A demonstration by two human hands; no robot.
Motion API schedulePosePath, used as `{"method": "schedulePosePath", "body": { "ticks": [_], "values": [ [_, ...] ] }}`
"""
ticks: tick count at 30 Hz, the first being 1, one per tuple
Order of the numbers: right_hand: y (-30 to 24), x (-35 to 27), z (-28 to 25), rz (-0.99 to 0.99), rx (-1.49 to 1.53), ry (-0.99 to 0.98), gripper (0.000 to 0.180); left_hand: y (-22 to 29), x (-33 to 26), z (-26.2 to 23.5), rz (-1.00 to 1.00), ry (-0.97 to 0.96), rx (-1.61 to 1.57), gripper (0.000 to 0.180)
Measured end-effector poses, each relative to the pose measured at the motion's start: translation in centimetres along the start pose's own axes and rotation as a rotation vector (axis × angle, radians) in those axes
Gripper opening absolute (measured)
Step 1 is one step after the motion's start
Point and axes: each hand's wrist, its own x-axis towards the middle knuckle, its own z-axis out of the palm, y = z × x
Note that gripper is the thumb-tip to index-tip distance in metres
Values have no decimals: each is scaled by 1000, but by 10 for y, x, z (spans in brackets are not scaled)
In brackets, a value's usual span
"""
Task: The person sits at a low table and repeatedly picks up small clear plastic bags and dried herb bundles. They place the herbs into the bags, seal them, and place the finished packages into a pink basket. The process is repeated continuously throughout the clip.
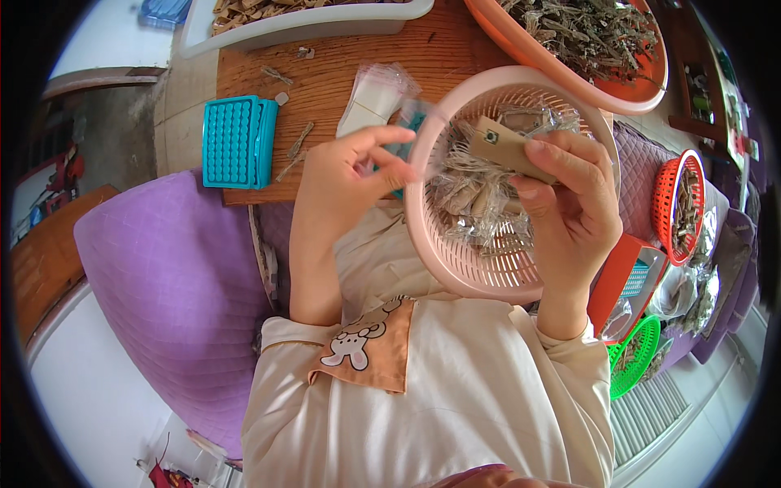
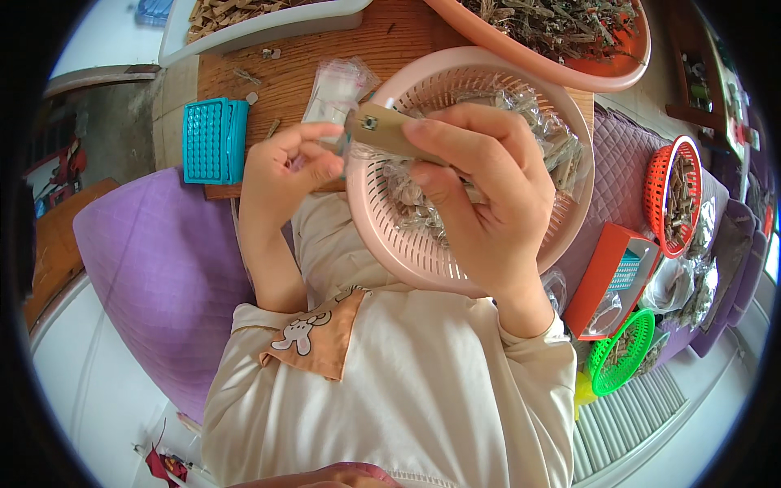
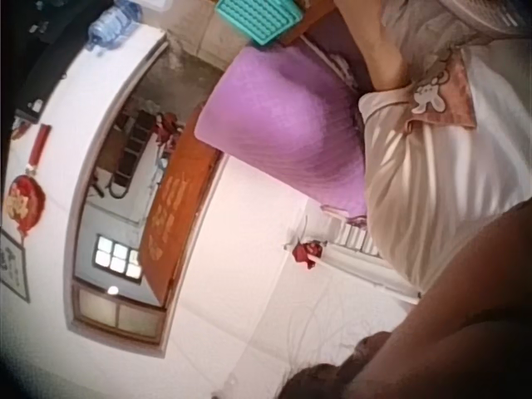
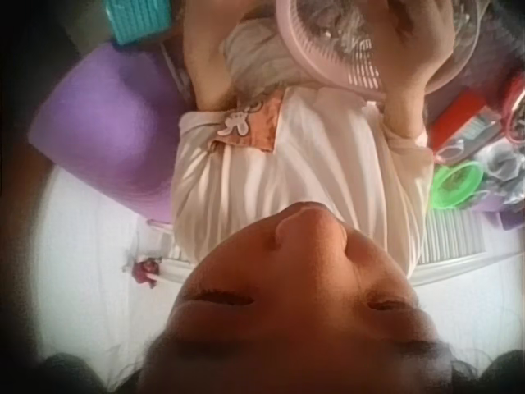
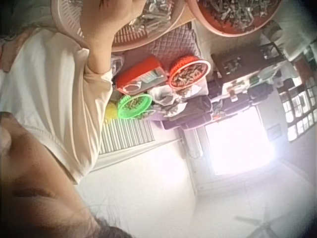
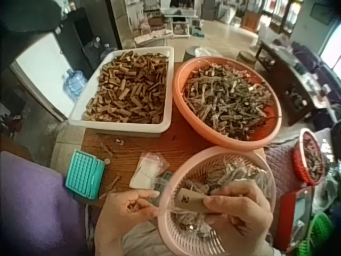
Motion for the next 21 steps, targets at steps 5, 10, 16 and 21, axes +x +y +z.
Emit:
{"method": "schedulePosePath", "body": {
  "ticks": [5,10,16,21],
  "values": [
    [-14,10,-3,10,-97,-168,27,18,-15,3,12,-49,53,35],
    [-15,15,-2,11,-234,-157,30,19,-19,7,-20,-52,-87,37],
    [-13,18,-2,-119,-337,-147,28,20,-20,6,0,-65,-40,38],
    [-18,18,-4,79,-194,-256,28,20,-20,10,51,-30,-63,39]
  ]
}}
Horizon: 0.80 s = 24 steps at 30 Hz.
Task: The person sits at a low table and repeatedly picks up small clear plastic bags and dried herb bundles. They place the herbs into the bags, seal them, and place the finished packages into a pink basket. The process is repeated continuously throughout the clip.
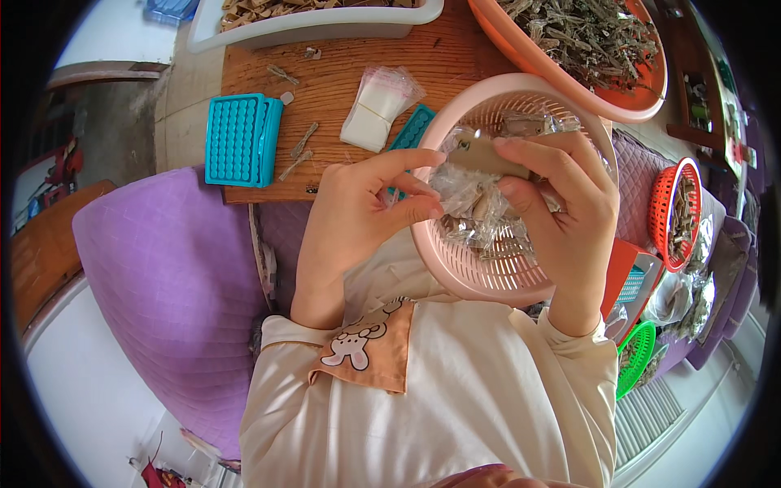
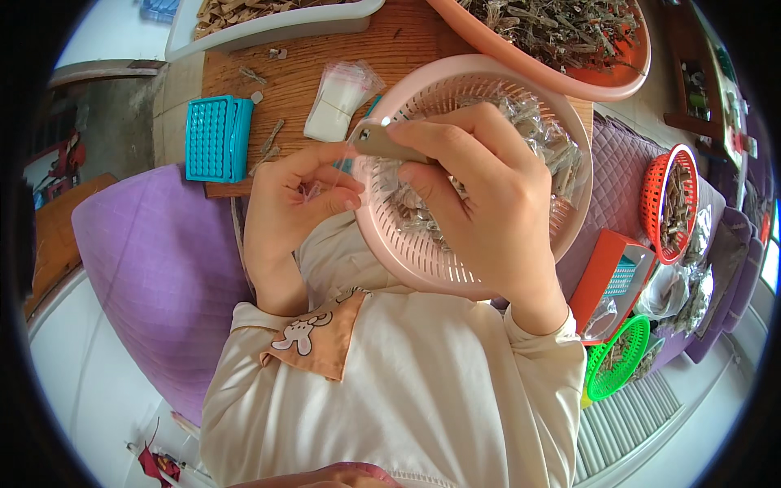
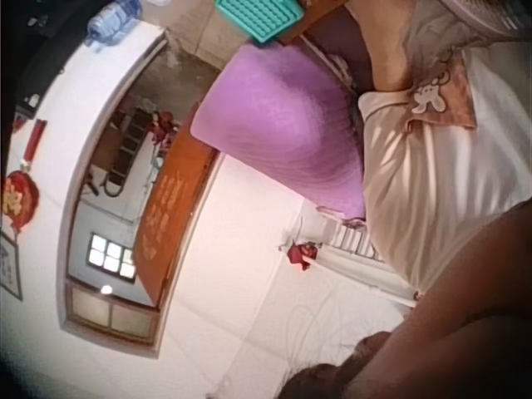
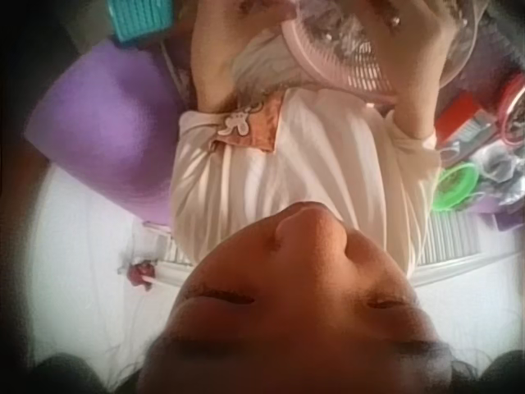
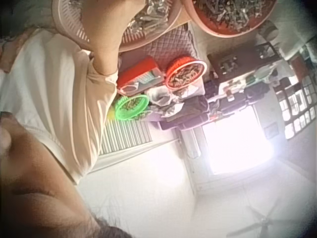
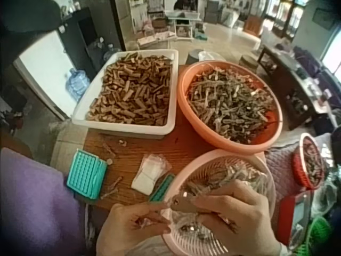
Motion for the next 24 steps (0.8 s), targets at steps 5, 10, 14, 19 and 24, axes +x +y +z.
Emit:
{"method": "schedulePosePath", "body": {
  "ticks": [5,10,14,19,24],
  "values": [
    [3,1,-2,161,169,-129,26,1,-1,1,24,-10,65,39],
    [3,5,-13,289,198,-354,21,-1,-2,5,34,-18,77,40],
    [8,2,-9,314,349,-209,20,-9,0,10,82,6,-25,41],
    [-2,-1,-10,458,538,-124,18,-7,-2,14,193,112,14,43],
    [-9,0,-10,499,628,-18,18,-4,-1,20,375,226,109,48]
  ]
}}
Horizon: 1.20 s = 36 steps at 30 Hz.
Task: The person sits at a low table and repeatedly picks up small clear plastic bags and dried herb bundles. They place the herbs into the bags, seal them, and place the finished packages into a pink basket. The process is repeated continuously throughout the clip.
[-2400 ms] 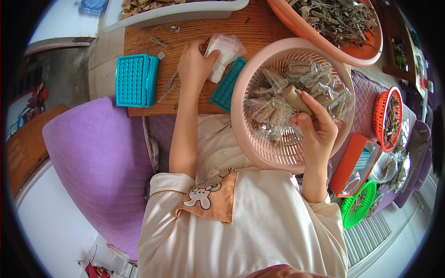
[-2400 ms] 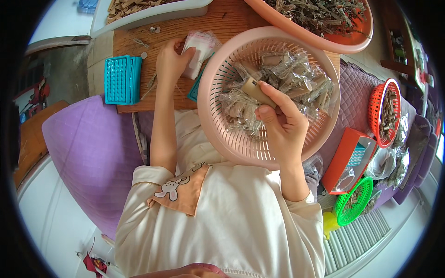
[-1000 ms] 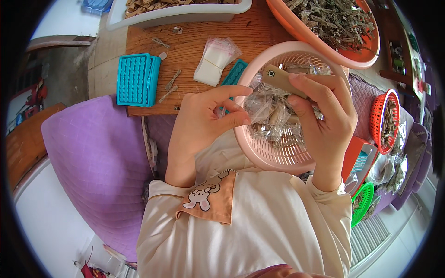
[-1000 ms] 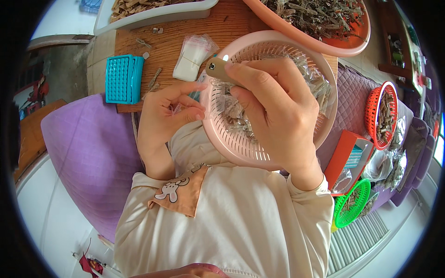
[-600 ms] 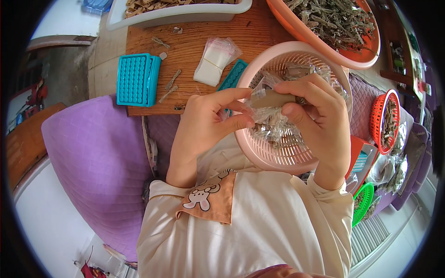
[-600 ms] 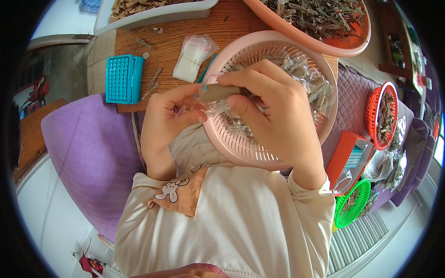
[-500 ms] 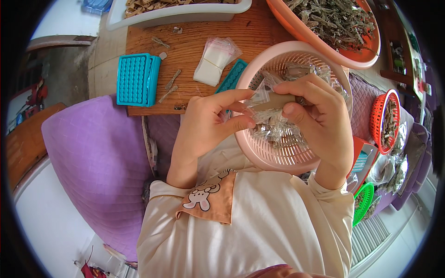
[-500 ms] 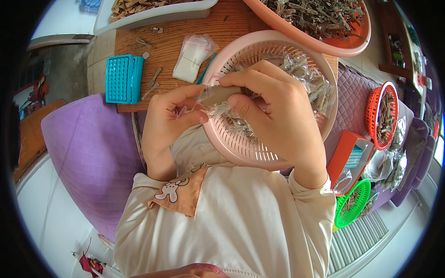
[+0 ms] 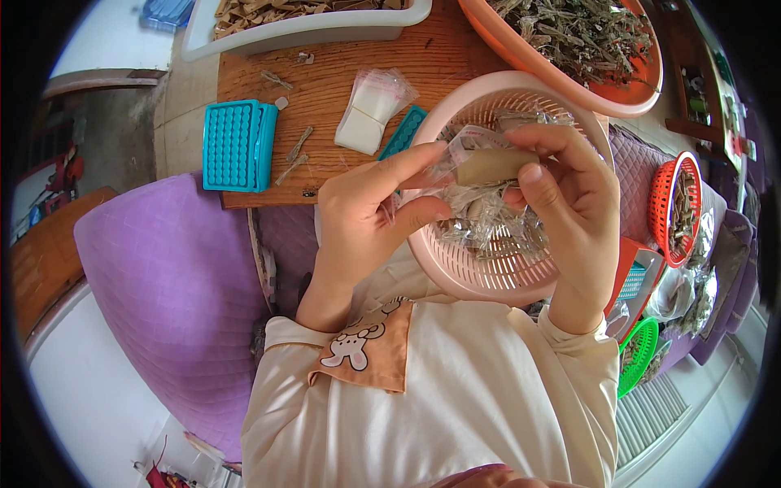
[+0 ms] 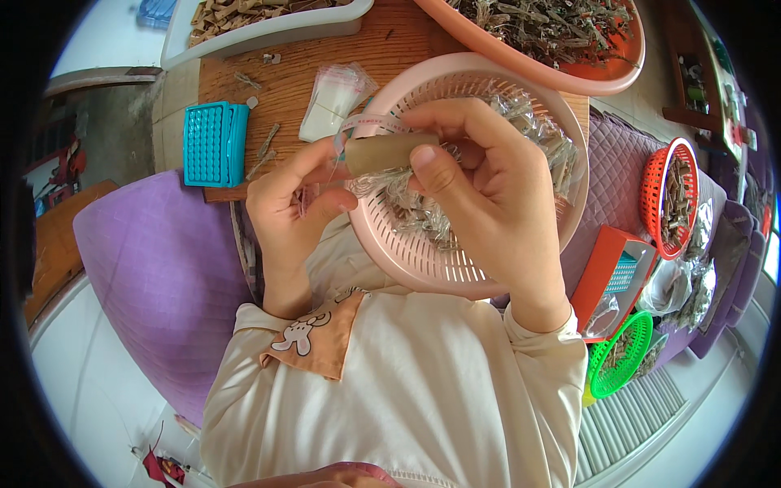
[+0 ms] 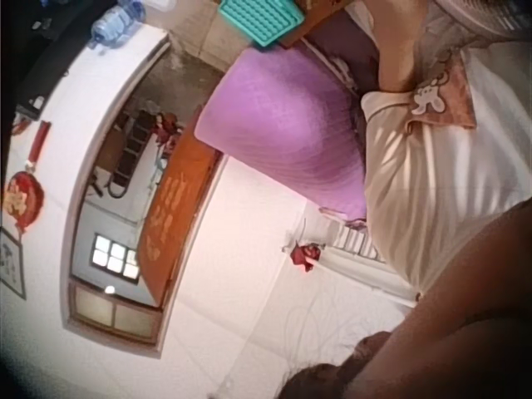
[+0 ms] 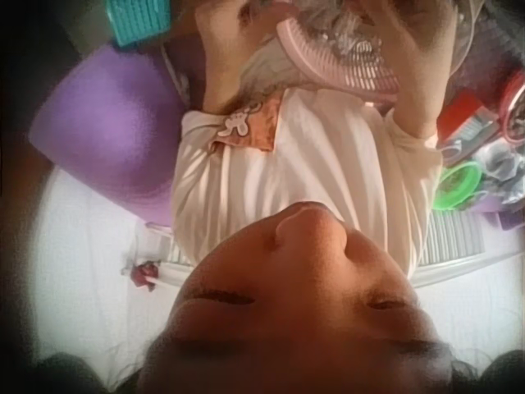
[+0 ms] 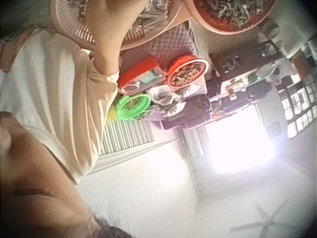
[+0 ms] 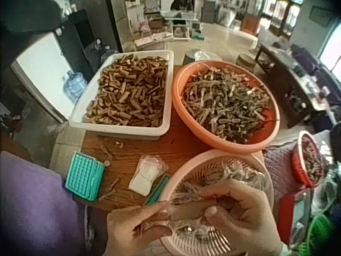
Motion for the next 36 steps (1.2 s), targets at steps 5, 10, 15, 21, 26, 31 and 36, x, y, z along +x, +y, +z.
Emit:
{"method": "schedulePosePath", "body": {
  "ticks": [5,10,15,21,26,31,36],
  "values": [
    [2,0,-6,-2,-162,-17,16,3,3,-2,148,-13,244,51],
    [10,6,-9,-232,-356,-92,18,4,9,1,59,-77,114,46],
    [5,13,-16,-229,-537,-228,17,5,4,-1,-277,-317,-115,38],
    [5,20,-8,-122,-566,-263,16,4,8,3,-506,-449,-567,36],
    [2,27,-15,-172,-556,-362,25,-7,11,1,-592,-458,-1027,35],
    [15,27,-15,-470,-566,-346,34,-20,8,4,-552,-417,-1101,34],
    [15,24,-18,-332,-500,-349,29,-11,9,2,-580,-499,-1042,35]
  ]
}}
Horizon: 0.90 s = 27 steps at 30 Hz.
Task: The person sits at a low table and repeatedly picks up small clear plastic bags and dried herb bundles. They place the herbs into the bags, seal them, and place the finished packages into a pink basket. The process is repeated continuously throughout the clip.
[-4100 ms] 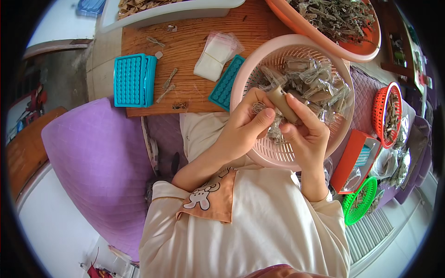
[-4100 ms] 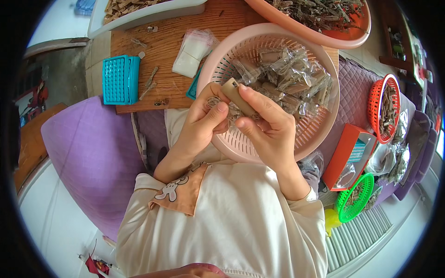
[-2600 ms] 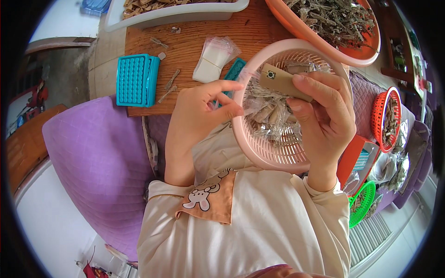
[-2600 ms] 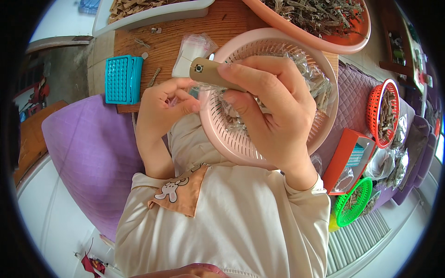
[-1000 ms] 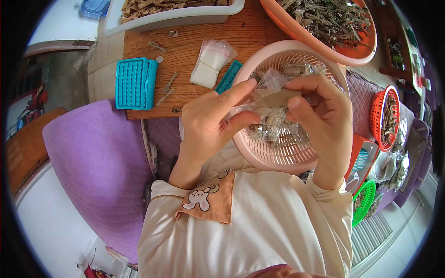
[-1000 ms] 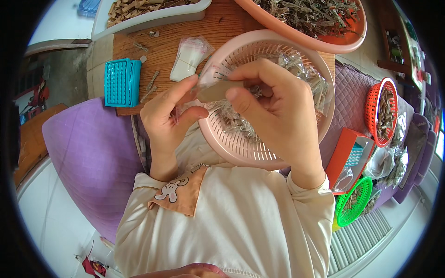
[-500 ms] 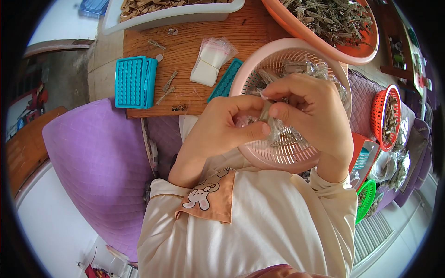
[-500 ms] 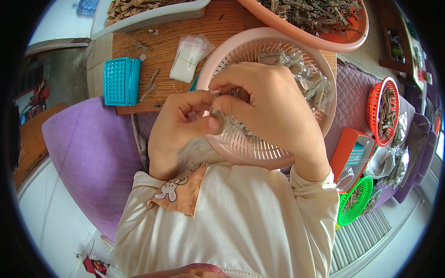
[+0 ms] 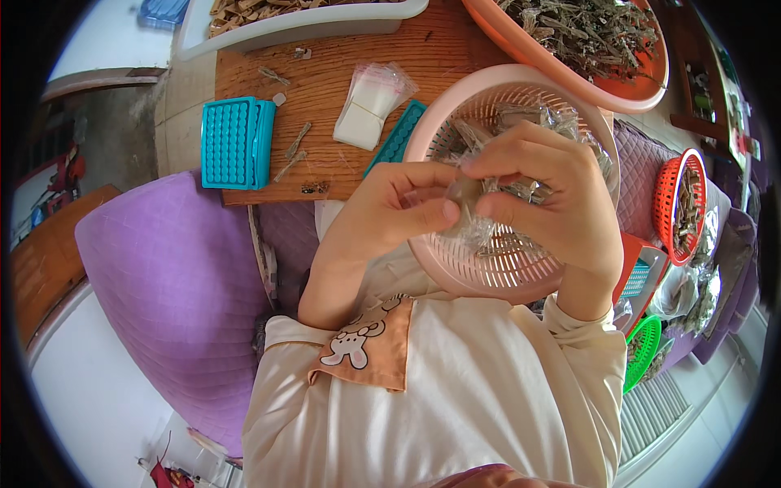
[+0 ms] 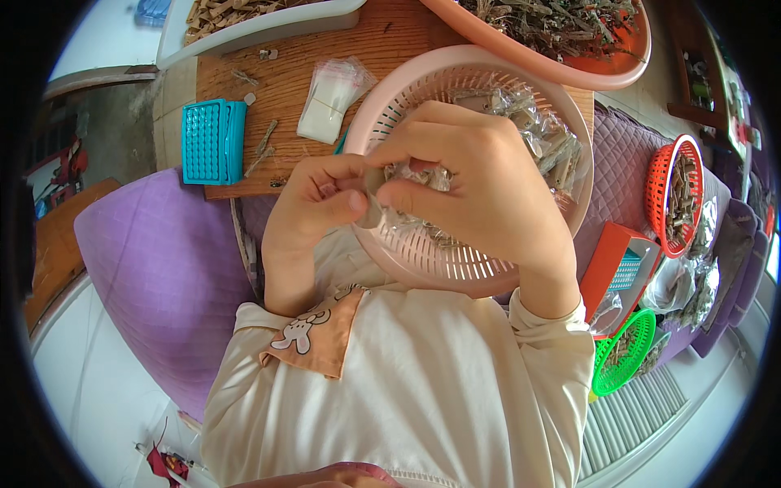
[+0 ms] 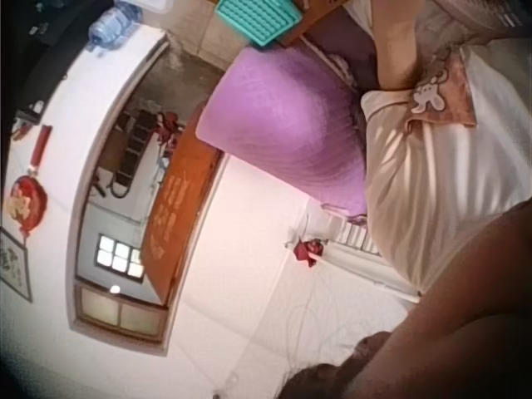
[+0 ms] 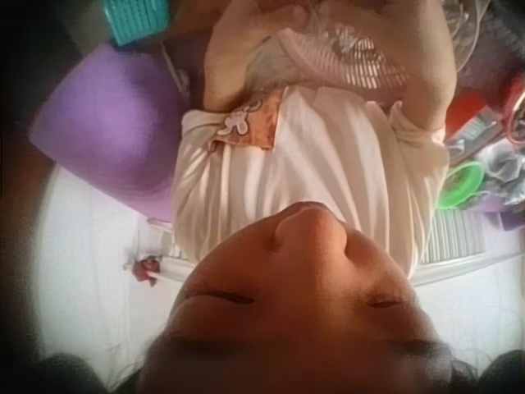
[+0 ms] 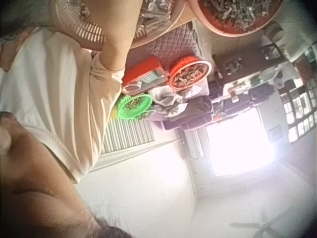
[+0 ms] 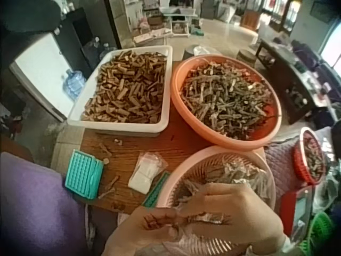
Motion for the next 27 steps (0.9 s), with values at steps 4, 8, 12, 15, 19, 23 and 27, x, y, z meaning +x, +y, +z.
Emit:
{"method": "schedulePosePath", "body": {
  "ticks": [4,8,12,15,19,23,27],
  "values": [
    [-1,-3,-3,89,47,-14,19,4,-2,5,-58,29,107,34],
    [-5,-2,-7,64,62,-52,15,2,-3,1,-98,-42,173,32],
    [-6,1,-13,28,80,-104,15,2,-3,0,-120,-129,149,32],
    [-4,5,-17,-11,113,-151,16,4,-4,2,-142,-142,138,34],
    [1,11,-18,-119,93,-190,17,8,-6,-5,-177,-224,113,36],
    [6,14,-12,-218,155,-154,20,2,-6,-7,-104,-242,42,38],
    [1,8,-7,-207,-4,-59,20,2,-6,-10,-48,-164,30,39]
  ]
}}
